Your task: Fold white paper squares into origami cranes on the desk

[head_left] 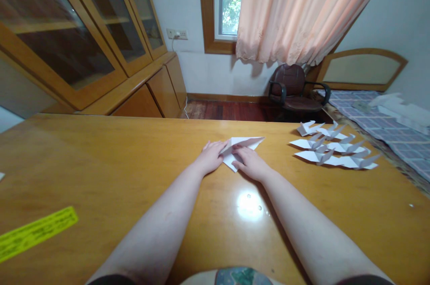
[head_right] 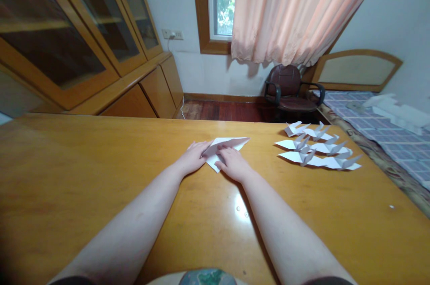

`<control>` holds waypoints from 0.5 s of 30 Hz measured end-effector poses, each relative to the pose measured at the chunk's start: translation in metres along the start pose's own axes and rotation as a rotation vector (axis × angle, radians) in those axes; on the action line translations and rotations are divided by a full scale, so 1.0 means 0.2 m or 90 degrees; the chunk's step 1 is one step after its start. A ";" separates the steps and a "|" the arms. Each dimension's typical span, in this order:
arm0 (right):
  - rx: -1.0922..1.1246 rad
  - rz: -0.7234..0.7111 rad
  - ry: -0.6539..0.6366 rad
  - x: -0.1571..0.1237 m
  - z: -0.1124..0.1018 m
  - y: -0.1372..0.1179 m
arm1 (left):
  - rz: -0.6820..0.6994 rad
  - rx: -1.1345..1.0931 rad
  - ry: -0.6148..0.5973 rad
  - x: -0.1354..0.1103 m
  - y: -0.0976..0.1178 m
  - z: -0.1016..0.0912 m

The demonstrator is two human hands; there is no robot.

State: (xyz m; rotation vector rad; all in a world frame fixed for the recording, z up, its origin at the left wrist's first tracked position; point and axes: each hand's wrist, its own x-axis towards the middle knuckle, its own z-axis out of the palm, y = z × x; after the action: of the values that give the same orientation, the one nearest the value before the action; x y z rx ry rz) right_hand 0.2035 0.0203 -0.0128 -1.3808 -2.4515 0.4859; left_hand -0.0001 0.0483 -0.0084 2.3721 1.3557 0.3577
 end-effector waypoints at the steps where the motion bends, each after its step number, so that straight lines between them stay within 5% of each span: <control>1: -0.005 -0.002 0.001 0.00 0.00 -0.01 | 0.012 -0.016 -0.005 0.00 0.01 0.00; 7: -0.078 0.051 0.005 0.00 0.00 -0.03 | 0.025 -0.121 -0.016 -0.02 0.04 0.01; 15: -0.108 0.041 0.001 -0.01 0.00 -0.04 | 0.031 -0.083 0.019 0.01 -0.01 0.04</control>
State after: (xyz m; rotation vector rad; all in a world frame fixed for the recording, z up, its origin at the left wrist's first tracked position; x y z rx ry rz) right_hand 0.1986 0.0150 -0.0090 -1.5282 -2.5034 0.2965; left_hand 0.0032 0.0486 -0.0167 2.3037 1.2500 0.4820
